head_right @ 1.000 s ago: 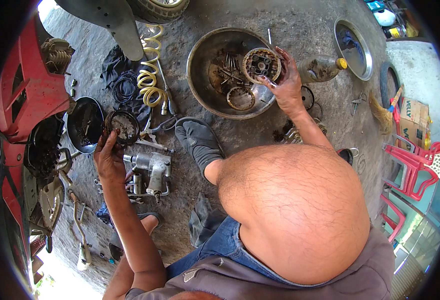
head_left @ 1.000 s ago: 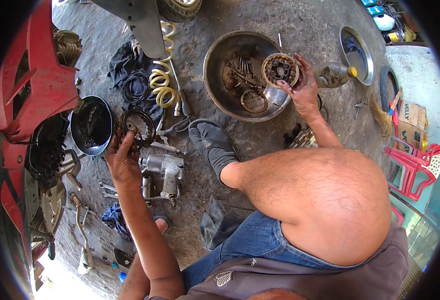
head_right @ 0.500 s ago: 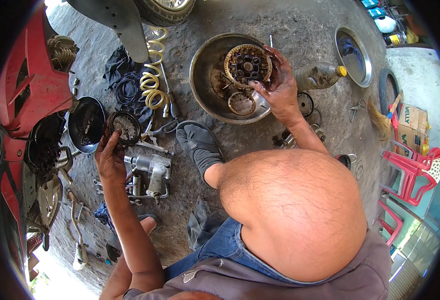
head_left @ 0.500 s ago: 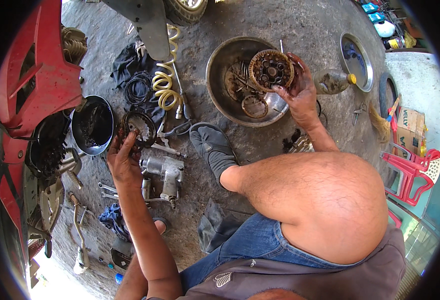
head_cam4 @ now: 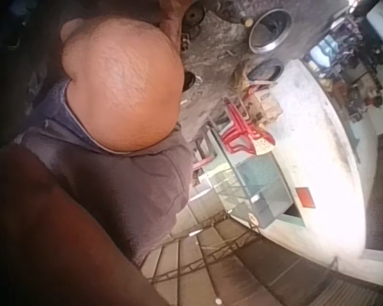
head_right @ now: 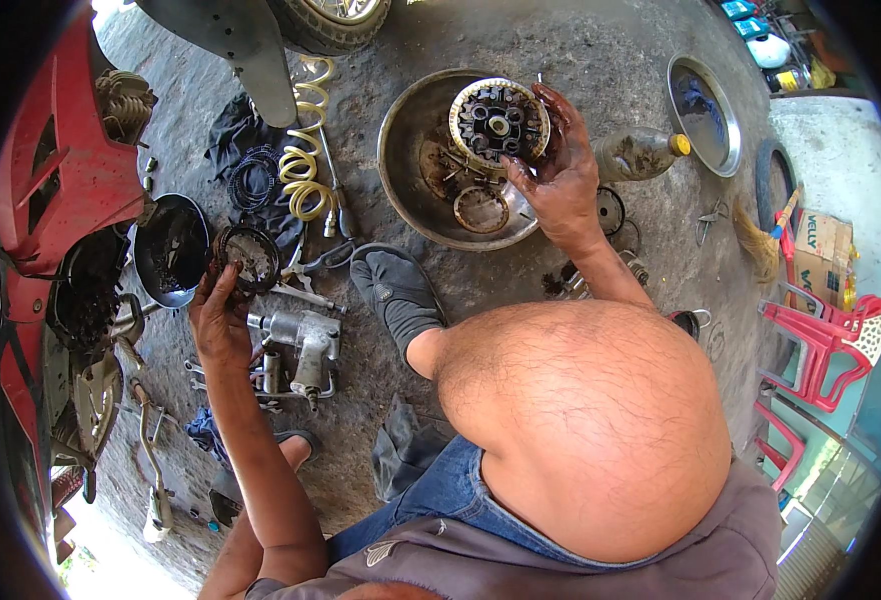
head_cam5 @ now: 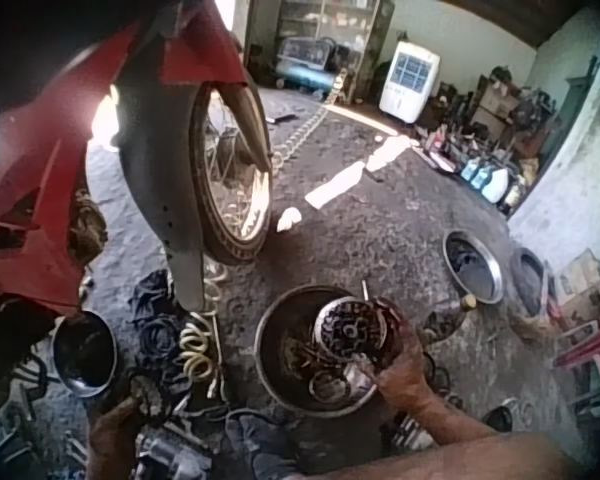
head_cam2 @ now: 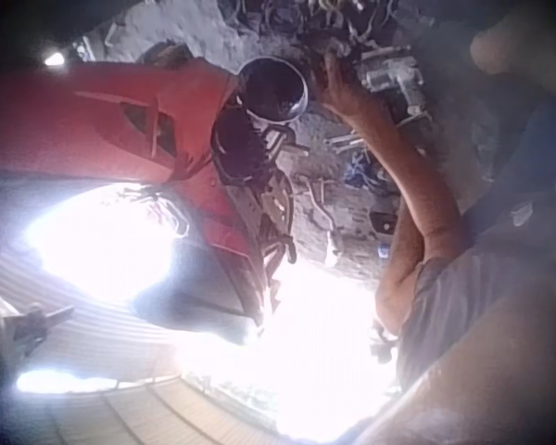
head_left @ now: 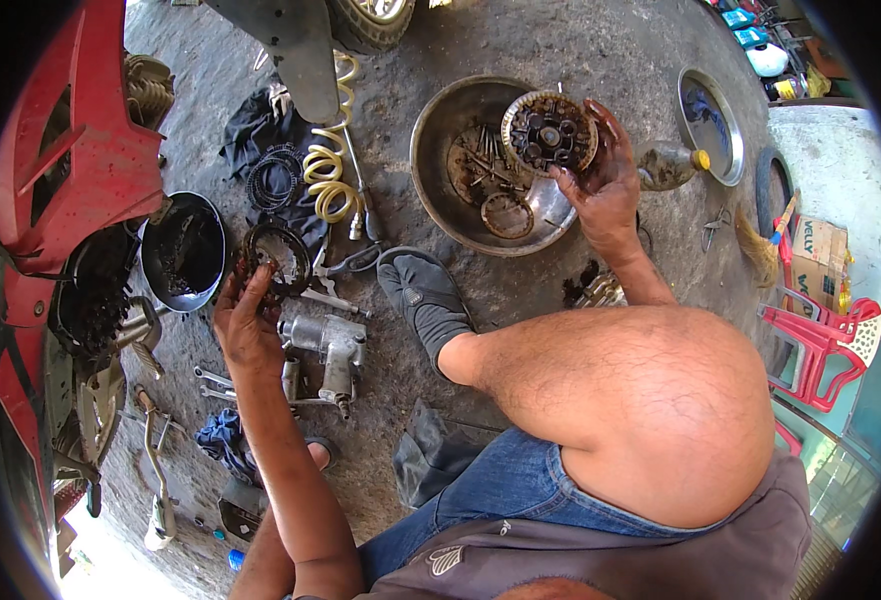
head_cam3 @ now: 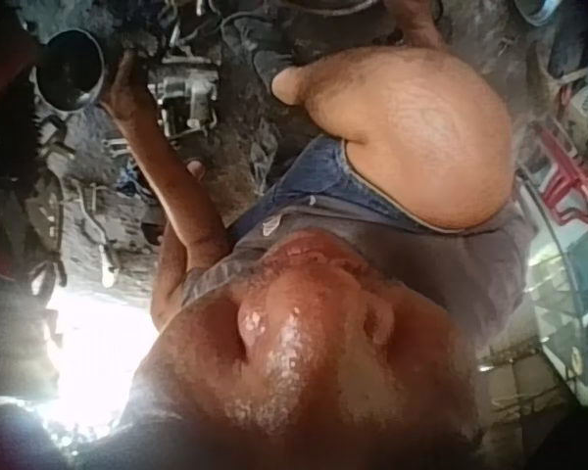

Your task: Disassembling and cleaning motorcycle engine clutch and gear components.

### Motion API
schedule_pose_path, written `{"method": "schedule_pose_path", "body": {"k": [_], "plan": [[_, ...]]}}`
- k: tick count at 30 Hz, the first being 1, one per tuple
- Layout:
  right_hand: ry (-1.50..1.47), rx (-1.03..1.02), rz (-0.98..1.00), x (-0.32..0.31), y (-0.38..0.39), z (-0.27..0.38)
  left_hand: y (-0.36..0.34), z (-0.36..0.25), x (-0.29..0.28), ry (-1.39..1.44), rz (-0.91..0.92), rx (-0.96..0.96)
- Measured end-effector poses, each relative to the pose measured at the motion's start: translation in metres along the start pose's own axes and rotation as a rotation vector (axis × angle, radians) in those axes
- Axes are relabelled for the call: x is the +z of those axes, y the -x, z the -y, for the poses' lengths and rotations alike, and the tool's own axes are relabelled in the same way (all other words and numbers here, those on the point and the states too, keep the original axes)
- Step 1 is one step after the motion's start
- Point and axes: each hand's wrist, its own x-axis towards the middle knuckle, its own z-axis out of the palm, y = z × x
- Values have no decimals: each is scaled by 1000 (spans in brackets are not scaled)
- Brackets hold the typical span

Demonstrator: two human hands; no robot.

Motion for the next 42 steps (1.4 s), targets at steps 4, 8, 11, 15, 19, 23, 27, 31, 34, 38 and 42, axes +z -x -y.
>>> {"method": "schedule_pose_path", "body": {"k": [4, 8, 11, 15, 19, 23, 27, 31, 34, 38, 42], "plan": [[46, -47, -18, 1, -1, 3, 1, 1, 2, -33, -6, 20], [48, -99, -50, 2, -4, 4, 1, 1, 4, -32, -39, 9], [63, -145, -51, 3, -5, 5, 1, 1, 4, -19, -44, 15], [114, -152, -51, 2, -5, 10, 0, 3, 1, -12, -31, 11], [120, -150, -71, 3, -5, 13, -2, 3, -4, 22, -50, -19], [87, -144, -96, 3, -6, 11, -3, 3, -6, 40, -14, 18], [112, -158, -120, 2, -8, 9, -2, 2, -3, 1, -34, 15], [25, -67, -127, 0, -5, 8, 2, 0, 1, -16, -55, 9], [-3, -24, -150, -1, -4, 7, 2, 0, 3, 5, -43, 8], [-147, 58, -194, -1, -5, 8, 1, 1, 2, 15, -45, 8], [-138, 80, -196, 2, -6, 12, 0, 1, -1, -6, -38, 3]]}}
